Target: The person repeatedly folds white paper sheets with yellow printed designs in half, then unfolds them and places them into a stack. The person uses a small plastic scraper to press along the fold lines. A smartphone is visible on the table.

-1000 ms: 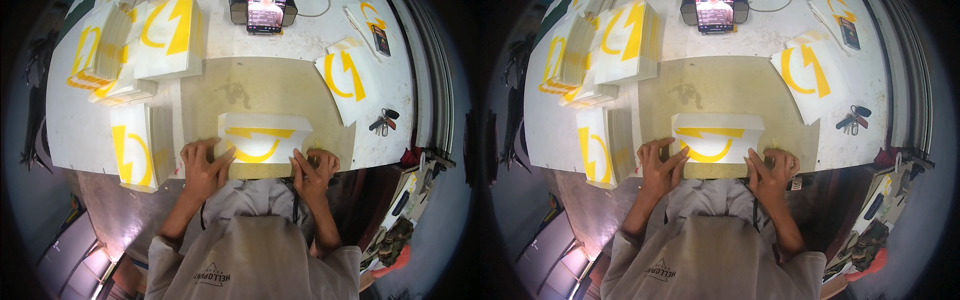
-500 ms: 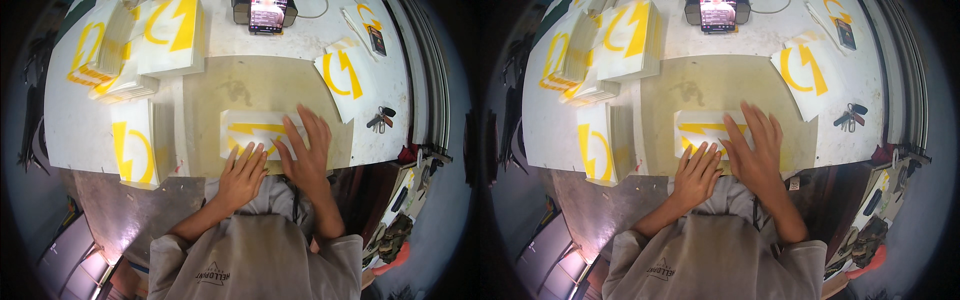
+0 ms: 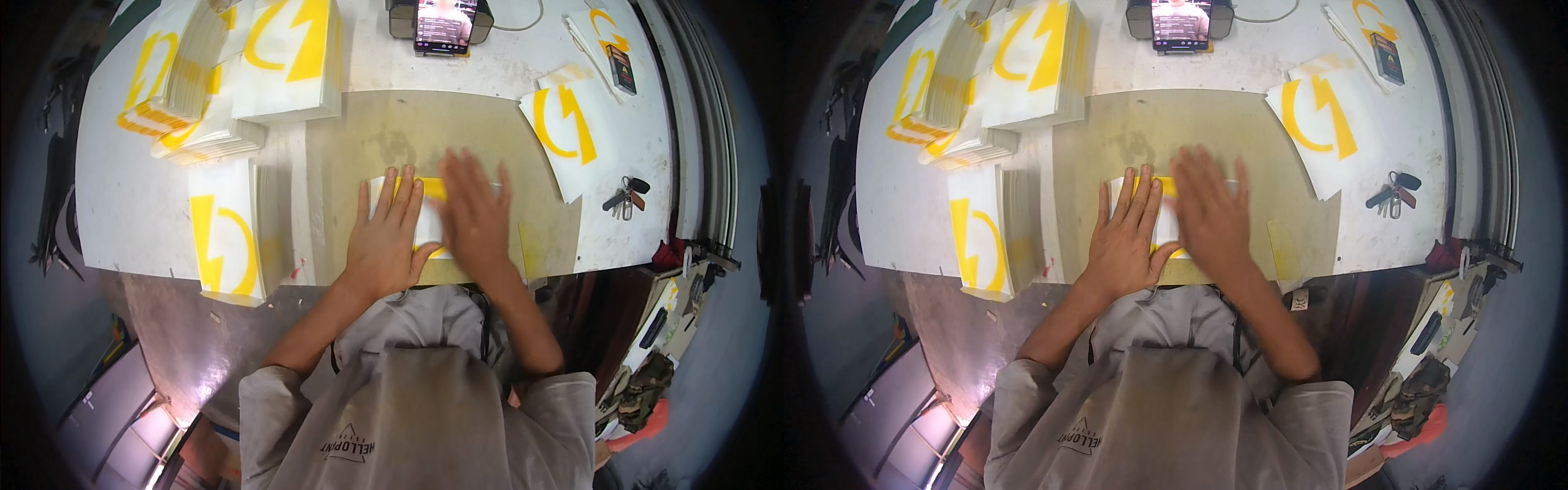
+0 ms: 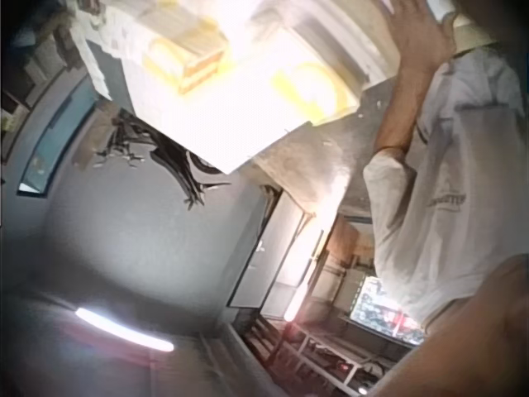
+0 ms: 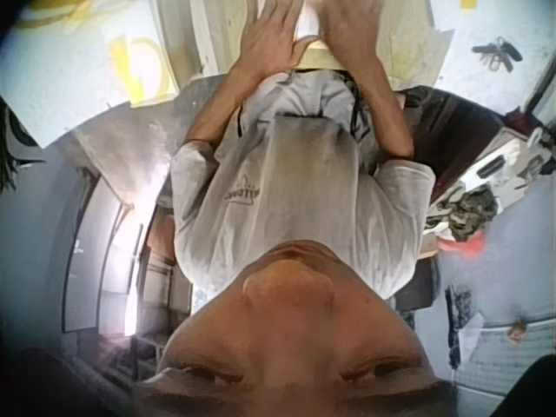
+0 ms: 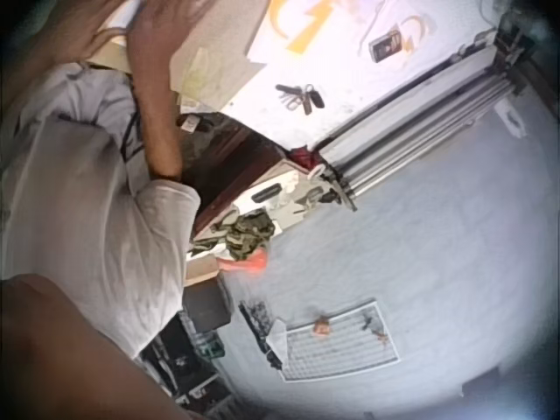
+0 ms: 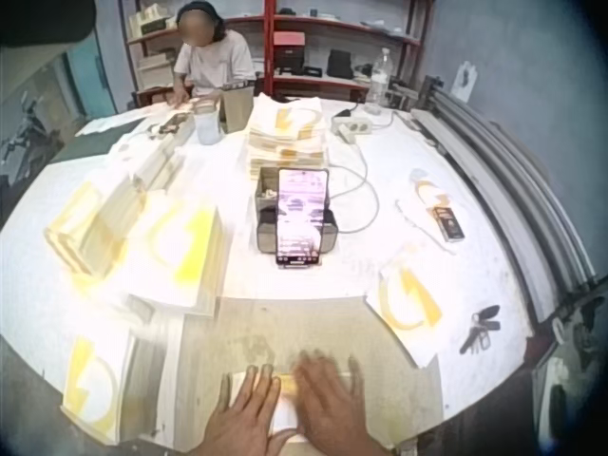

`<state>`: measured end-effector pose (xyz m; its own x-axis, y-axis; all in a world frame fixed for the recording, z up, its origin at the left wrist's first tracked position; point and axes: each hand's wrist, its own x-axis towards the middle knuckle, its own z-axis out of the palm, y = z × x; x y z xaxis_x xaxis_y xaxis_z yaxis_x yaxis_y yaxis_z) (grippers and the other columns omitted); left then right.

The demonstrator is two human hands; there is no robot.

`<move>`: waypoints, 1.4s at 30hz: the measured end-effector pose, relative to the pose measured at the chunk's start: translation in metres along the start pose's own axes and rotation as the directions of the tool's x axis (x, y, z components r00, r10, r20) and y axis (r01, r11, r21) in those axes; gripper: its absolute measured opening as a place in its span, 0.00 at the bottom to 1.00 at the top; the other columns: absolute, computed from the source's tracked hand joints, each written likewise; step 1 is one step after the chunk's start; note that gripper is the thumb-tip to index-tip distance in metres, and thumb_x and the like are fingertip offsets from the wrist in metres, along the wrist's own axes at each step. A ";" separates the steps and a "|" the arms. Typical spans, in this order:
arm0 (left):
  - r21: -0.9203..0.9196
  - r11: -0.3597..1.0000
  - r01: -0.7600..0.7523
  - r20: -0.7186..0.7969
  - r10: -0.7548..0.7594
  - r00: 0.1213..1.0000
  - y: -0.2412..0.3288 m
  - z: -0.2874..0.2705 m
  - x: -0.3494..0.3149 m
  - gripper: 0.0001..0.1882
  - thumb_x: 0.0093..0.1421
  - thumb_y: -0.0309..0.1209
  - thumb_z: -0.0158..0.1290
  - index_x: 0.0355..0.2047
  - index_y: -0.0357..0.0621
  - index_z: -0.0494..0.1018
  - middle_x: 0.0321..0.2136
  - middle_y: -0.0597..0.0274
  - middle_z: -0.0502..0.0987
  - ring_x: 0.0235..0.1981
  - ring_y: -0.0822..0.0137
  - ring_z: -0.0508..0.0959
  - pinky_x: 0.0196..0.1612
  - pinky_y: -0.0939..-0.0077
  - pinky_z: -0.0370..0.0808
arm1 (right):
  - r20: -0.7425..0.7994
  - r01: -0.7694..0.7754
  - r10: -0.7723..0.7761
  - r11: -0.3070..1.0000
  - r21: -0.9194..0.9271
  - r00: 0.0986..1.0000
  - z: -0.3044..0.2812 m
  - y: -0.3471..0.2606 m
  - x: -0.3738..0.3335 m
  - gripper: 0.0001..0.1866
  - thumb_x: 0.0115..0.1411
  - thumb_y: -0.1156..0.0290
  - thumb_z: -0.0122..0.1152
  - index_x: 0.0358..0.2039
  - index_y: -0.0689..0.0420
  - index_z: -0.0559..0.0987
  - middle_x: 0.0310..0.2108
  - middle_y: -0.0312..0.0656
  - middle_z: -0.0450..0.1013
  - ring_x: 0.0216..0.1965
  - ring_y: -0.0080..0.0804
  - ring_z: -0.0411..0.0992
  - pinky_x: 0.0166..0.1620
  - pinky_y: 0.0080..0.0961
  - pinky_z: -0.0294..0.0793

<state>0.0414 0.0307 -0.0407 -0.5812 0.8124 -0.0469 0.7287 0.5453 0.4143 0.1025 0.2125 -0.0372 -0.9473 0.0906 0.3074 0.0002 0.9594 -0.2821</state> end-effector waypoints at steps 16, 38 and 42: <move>0.011 0.999 0.038 0.002 -0.038 0.999 0.015 0.010 -0.006 0.49 0.71 0.56 0.49 0.73 0.20 0.53 0.76 0.28 0.48 0.79 0.33 0.46 0.75 0.27 0.39 | -0.188 -0.683 0.741 0.668 0.295 0.644 -0.042 0.024 -0.145 0.20 0.64 0.75 0.70 0.53 0.65 0.74 0.43 0.50 0.74 0.43 0.48 0.74 0.54 0.44 0.72; 0.118 0.973 0.199 -0.276 -0.160 0.948 0.024 0.008 -0.008 0.39 0.66 0.56 0.57 0.65 0.37 0.71 0.68 0.36 0.67 0.65 0.40 0.69 0.74 0.33 0.48 | -0.278 -0.514 0.556 0.831 0.214 0.783 -0.052 0.020 -0.136 0.17 0.59 0.84 0.67 0.50 0.67 0.83 0.34 0.48 0.80 0.34 0.46 0.77 0.37 0.36 0.76; 0.029 0.985 0.169 -0.280 -0.154 0.948 0.028 -0.002 -0.012 0.30 0.67 0.53 0.57 0.58 0.42 0.78 0.63 0.47 0.75 0.56 0.48 0.74 0.72 0.38 0.52 | -0.283 -0.241 0.335 0.917 0.319 0.899 -0.059 0.012 -0.104 0.18 0.58 0.86 0.68 0.50 0.64 0.84 0.36 0.48 0.80 0.37 0.48 0.74 0.45 0.41 0.73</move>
<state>0.0685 0.0356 -0.0265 -0.7645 0.6279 0.1463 0.6303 0.6803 0.3740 0.2197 0.2299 -0.0193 -0.7608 0.4779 0.4390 0.1261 0.7725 -0.6224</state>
